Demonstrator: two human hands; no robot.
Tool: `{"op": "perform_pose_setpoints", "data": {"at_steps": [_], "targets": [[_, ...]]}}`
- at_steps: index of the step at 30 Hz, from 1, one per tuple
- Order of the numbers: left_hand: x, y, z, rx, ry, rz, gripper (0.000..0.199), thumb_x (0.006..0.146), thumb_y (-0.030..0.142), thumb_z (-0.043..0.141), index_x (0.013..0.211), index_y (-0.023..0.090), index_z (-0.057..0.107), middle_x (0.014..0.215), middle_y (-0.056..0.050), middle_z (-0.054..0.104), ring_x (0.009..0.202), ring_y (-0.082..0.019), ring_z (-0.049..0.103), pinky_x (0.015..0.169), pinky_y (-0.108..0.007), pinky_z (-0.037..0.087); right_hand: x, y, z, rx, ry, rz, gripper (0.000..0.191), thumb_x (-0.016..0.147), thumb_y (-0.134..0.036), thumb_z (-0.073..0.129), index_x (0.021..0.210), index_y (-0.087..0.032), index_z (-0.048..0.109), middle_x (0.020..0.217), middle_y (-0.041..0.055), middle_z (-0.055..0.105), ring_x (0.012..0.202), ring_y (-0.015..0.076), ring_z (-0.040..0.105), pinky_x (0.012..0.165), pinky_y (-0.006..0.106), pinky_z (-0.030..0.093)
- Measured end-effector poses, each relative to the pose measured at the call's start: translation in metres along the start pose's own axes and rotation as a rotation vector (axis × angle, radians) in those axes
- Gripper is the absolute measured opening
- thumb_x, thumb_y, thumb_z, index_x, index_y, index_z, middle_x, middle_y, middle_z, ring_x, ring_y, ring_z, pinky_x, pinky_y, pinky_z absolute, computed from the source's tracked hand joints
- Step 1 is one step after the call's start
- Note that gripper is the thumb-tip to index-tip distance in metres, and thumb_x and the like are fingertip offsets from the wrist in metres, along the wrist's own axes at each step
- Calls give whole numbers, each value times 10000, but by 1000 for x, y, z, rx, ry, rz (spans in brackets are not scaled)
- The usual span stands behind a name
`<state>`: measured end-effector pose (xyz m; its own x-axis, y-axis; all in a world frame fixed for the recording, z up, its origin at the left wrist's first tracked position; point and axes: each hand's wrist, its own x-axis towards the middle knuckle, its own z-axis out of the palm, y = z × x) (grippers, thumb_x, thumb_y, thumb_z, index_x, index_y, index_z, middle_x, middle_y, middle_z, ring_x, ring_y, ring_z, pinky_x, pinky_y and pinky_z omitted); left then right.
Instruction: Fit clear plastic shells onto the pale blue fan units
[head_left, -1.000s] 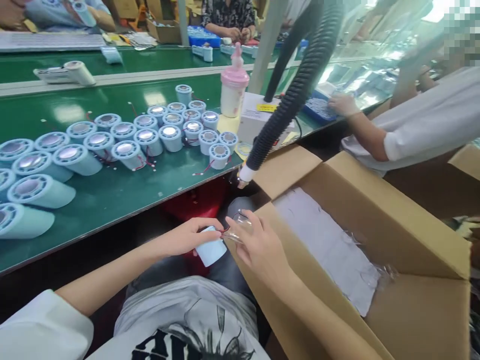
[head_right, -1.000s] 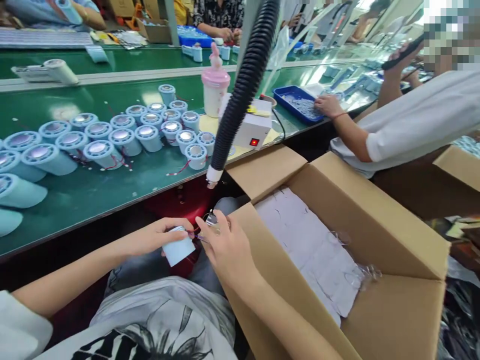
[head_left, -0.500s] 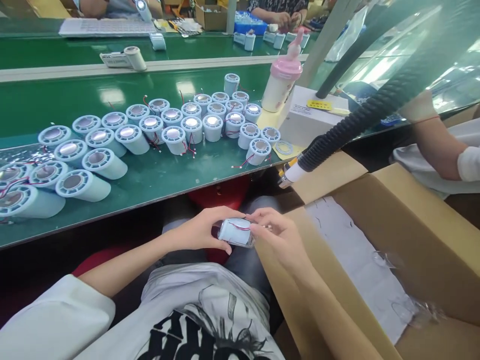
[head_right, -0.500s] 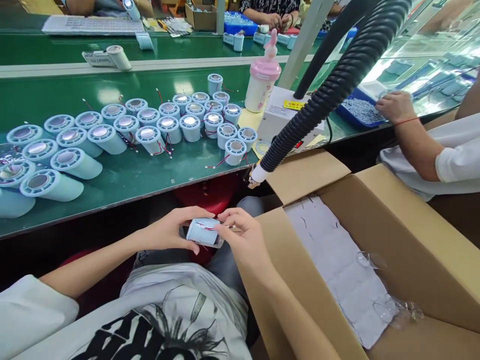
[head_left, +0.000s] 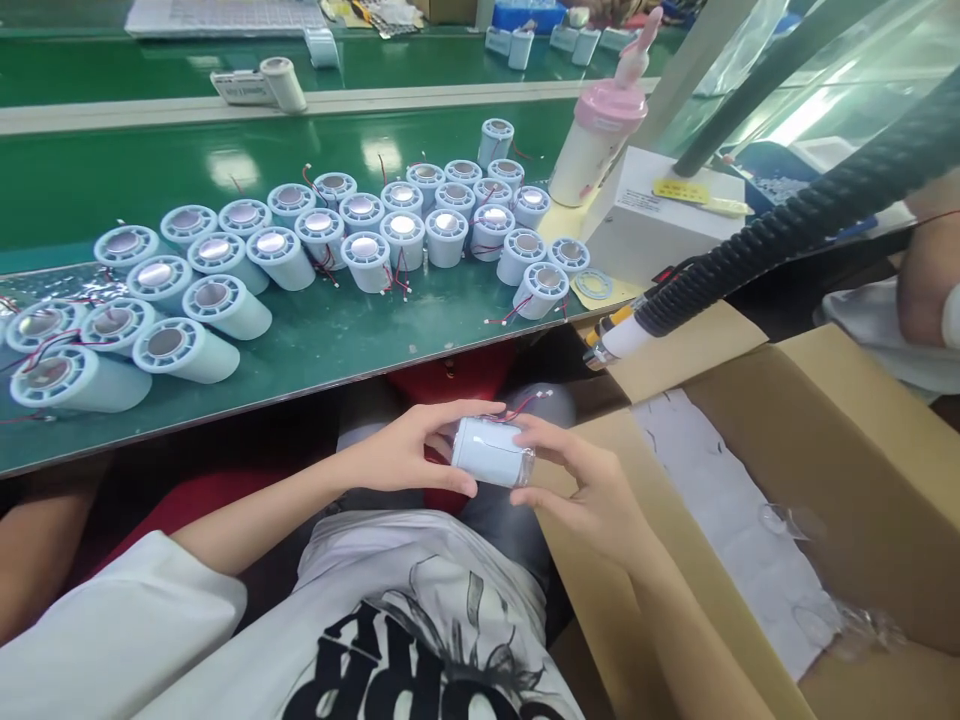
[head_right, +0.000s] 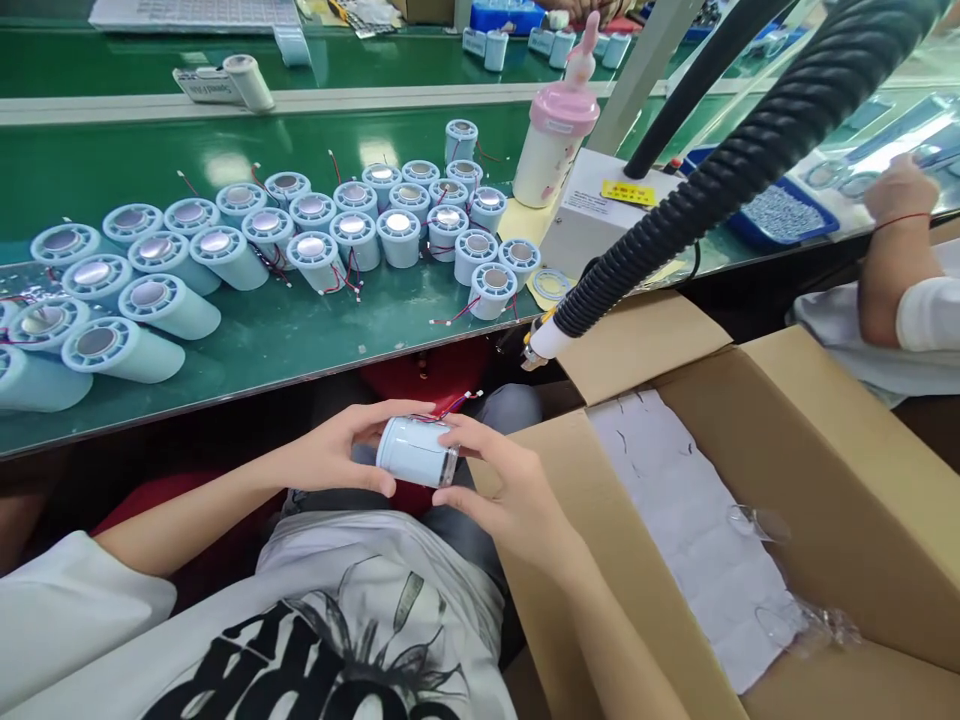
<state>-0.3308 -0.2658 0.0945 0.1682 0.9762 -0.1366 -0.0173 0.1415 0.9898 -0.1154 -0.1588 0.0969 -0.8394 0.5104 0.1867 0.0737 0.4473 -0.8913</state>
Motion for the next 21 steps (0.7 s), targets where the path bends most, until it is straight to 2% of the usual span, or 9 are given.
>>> {"op": "perform_pose_setpoints", "data": {"at_steps": [6, 13, 21], "targets": [[-4, 4, 0, 102, -16, 154, 754, 699, 222, 783, 1378, 268, 458, 1375, -108, 530, 1207, -254, 558, 996, -370, 479, 2, -6, 0, 223, -37, 133, 406, 745, -281, 772, 1111, -247, 600, 1164, 69, 660, 1098, 244, 626, 899, 372, 574], [-8, 3, -4, 225, -20, 246, 778, 695, 226, 787, 1391, 275, 441, 1410, -111, 499, 1280, -255, 499, 1047, -370, 438, 2, -12, 2, 430, -72, 315, 375, 786, -300, 737, 1123, -282, 572, 1099, 16, 651, 987, 158, 631, 820, 256, 555], [-7, 3, -6, 264, -32, 285, 768, 708, 217, 773, 1395, 273, 437, 1411, -115, 497, 1289, -262, 487, 1062, -389, 425, 5, -19, 3, 613, -70, 474, 330, 778, -343, 728, 1042, -238, 561, 964, 4, 645, 822, 106, 611, 685, 187, 528]]}}
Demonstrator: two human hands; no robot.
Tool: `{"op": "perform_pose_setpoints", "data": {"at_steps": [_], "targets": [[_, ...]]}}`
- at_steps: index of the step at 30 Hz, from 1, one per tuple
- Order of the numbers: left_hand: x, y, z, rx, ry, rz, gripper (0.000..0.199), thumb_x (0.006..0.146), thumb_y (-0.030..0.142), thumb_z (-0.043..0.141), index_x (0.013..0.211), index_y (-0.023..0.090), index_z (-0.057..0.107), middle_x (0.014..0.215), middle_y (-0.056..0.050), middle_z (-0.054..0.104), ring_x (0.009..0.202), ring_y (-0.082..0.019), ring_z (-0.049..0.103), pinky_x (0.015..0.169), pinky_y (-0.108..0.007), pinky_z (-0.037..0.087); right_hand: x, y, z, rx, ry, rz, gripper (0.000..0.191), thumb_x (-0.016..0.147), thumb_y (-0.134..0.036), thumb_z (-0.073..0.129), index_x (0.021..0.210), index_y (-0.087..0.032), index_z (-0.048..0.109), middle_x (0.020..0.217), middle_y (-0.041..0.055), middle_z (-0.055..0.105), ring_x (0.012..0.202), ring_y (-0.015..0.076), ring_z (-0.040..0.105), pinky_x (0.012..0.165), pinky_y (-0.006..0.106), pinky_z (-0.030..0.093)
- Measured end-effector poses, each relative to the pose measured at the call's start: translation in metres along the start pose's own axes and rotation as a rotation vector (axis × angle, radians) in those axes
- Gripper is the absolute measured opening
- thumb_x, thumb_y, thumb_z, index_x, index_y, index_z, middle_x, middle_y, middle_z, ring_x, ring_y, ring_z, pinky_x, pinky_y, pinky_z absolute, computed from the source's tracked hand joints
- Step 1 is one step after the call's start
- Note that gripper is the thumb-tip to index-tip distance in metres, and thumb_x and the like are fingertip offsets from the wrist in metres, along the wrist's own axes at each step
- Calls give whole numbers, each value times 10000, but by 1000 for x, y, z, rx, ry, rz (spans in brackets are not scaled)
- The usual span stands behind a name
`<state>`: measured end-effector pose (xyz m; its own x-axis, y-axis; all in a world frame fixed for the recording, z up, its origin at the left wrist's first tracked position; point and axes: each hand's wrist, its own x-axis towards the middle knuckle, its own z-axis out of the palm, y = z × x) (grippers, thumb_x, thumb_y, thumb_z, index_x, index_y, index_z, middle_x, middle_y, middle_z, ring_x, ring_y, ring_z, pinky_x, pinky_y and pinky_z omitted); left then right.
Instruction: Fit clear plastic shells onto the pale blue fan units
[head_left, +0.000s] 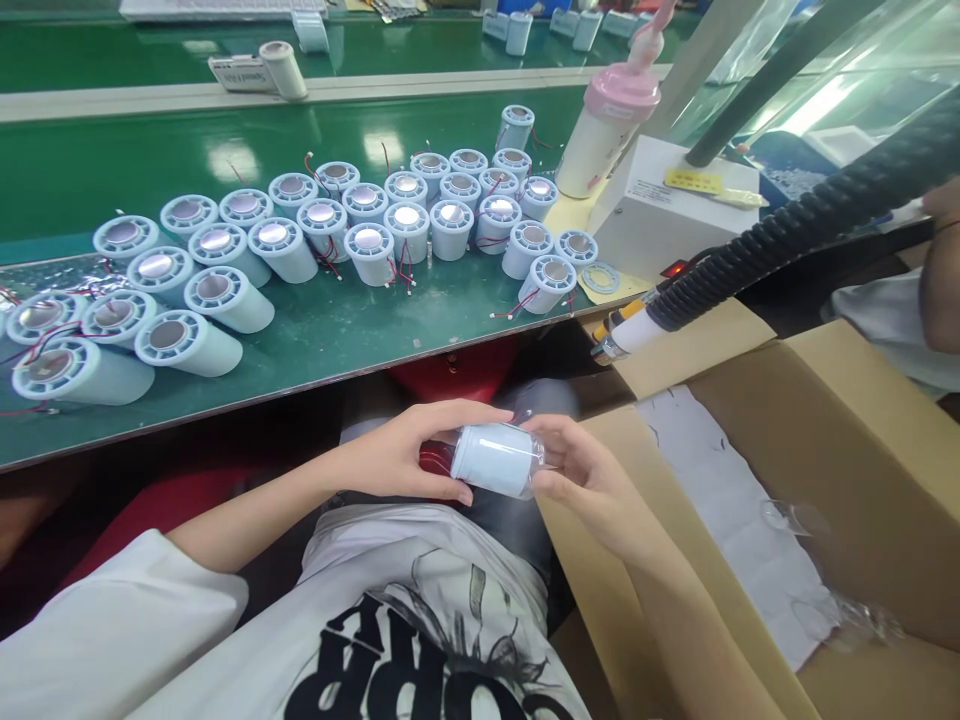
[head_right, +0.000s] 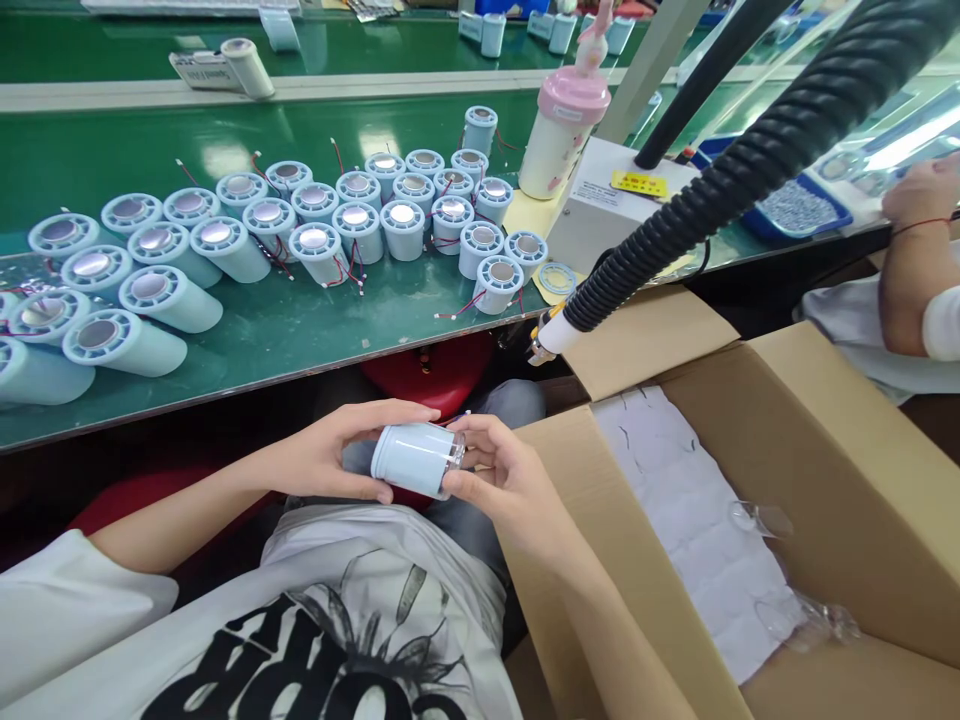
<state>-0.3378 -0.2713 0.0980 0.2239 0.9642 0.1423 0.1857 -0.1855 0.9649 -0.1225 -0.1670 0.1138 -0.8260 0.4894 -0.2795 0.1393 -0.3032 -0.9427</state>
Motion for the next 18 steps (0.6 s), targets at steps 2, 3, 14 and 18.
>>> {"op": "perform_pose_setpoints", "data": {"at_steps": [2, 3, 14, 18], "targets": [[0, 1, 0, 15, -2, 10, 765, 709, 216, 771, 1395, 266, 438, 1406, -121, 501, 1287, -266, 488, 1065, -395, 420, 1, -1, 1, 34, -1, 30, 319, 785, -370, 714, 1025, -229, 558, 918, -2, 651, 763, 94, 611, 644, 180, 530], [-1, 1, -1, 23, -4, 16, 763, 710, 214, 769, 1395, 265, 438, 1405, -121, 501, 1288, -267, 486, 1069, -398, 415, 2, -1, 2, 49, 1, 46, 322, 784, -386, 710, 1015, -224, 555, 891, -7, 653, 733, 89, 611, 624, 177, 532], [-4, 1, -1, -11, -13, 32, 762, 719, 184, 759, 1397, 283, 425, 1418, -110, 482, 1310, -251, 465, 1076, -379, 413, 11, 11, 7, 167, 10, 234, 473, 766, -642, 589, 890, -200, 475, 590, -18, 654, 488, 133, 644, 436, 195, 510], [-4, 2, -1, -22, -18, 34, 761, 715, 172, 760, 1392, 287, 431, 1424, -107, 475, 1320, -254, 453, 1081, -379, 406, 13, 14, 12, 227, 2, 270, 526, 731, -702, 573, 866, -203, 474, 528, -28, 630, 415, 132, 613, 364, 178, 469]]}}
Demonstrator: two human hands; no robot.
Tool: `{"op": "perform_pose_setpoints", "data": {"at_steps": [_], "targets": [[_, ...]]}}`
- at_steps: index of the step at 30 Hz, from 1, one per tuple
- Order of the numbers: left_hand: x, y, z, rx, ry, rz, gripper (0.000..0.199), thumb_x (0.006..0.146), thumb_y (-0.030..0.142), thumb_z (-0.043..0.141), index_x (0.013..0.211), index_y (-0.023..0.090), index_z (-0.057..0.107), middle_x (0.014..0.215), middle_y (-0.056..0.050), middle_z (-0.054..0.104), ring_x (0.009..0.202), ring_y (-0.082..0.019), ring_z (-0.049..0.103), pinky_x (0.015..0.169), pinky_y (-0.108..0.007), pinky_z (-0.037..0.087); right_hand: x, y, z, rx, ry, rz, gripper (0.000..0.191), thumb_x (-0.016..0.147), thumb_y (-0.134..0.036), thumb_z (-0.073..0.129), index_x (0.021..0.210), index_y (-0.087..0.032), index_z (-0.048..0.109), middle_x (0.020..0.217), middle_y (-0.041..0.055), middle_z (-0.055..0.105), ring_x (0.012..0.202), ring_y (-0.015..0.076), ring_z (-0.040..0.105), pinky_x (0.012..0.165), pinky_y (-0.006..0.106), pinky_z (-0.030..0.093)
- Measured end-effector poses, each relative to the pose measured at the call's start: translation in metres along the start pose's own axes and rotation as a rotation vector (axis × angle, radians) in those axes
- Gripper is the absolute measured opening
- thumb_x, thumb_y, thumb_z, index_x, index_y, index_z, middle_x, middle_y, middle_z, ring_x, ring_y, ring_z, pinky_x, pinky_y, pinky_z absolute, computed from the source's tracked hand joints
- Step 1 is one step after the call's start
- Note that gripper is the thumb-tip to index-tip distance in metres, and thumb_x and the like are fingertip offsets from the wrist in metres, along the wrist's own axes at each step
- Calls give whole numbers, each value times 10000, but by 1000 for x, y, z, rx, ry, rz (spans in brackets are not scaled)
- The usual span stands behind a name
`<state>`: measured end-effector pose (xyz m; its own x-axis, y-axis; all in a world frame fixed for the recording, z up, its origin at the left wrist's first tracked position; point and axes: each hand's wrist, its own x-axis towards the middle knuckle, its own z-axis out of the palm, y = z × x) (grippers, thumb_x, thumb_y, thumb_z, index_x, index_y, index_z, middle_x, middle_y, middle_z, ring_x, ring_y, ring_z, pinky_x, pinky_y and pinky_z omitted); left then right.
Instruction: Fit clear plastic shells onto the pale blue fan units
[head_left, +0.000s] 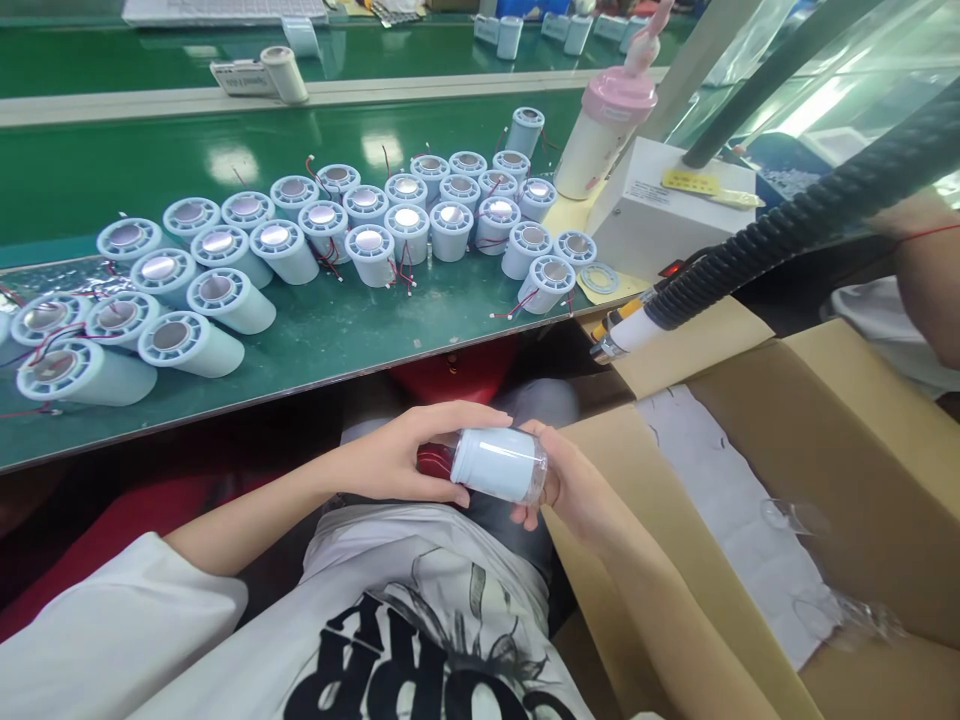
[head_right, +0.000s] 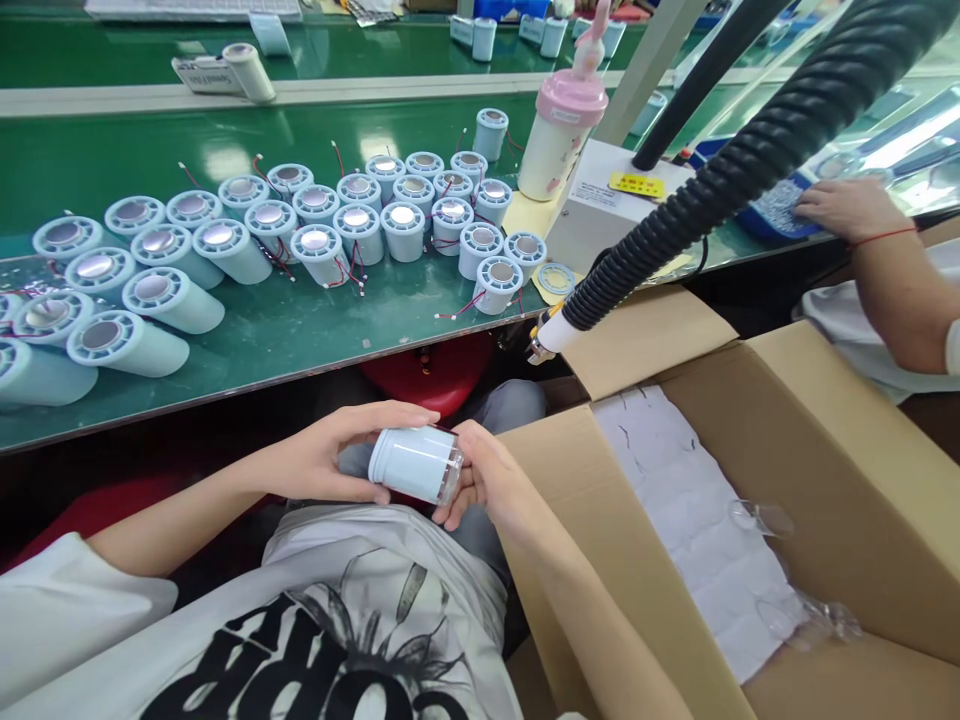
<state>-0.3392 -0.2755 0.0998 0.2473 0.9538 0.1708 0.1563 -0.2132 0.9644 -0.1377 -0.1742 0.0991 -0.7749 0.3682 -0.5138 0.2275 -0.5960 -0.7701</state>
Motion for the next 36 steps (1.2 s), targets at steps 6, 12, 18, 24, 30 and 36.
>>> {"op": "perform_pose_setpoints", "data": {"at_steps": [6, 12, 18, 24, 30, 36], "targets": [[0, -1, 2, -38, 8, 23, 746, 705, 167, 767, 1373, 295, 461, 1440, -112, 456, 1335, -271, 433, 1082, -404, 399, -2, -2, 5, 90, -104, 177, 586, 772, -743, 455, 760, -165, 551, 516, 39, 644, 367, 109, 577, 315, 143, 419], [0, -1, 5, -22, 46, 37, 711, 689, 138, 770, 1332, 283, 505, 1375, -124, 502, 1283, -278, 479, 1021, -395, 460, -2, -3, 6, 161, -164, 328, 715, 909, -681, 177, 657, -149, 583, 503, 36, 597, 336, 67, 530, 295, 105, 365], [-4, 8, 11, -170, 122, -172, 639, 754, 203, 724, 1340, 266, 477, 1338, -119, 511, 1178, -266, 556, 895, -345, 545, -3, 12, -3, -145, -84, -192, 744, 755, -810, 399, 1092, -174, 586, 890, 107, 699, 670, 182, 688, 504, 246, 556], [-5, 11, 8, -283, 84, -281, 669, 770, 236, 723, 1373, 282, 438, 1258, -104, 586, 1039, -235, 635, 825, -327, 559, -15, 11, -11, -709, 51, -769, 467, 787, -256, 727, 1223, -308, 568, 1398, 81, 510, 1285, 284, 479, 1035, 453, 454], [-1, 12, 5, -269, 18, -158, 740, 751, 154, 732, 1403, 307, 415, 1446, -112, 442, 1263, -268, 513, 997, -378, 490, -19, 10, -6, -156, -15, -353, 507, 814, -419, 681, 1279, -294, 522, 1120, 63, 665, 806, 189, 687, 698, 343, 613], [-2, 5, 11, -391, -12, -279, 725, 810, 170, 672, 1447, 285, 345, 1401, -136, 499, 1210, -263, 562, 965, -389, 506, -15, 11, -9, -267, 72, -279, 554, 680, -392, 802, 1193, -263, 635, 767, 4, 698, 686, 192, 659, 703, 361, 590]]}}
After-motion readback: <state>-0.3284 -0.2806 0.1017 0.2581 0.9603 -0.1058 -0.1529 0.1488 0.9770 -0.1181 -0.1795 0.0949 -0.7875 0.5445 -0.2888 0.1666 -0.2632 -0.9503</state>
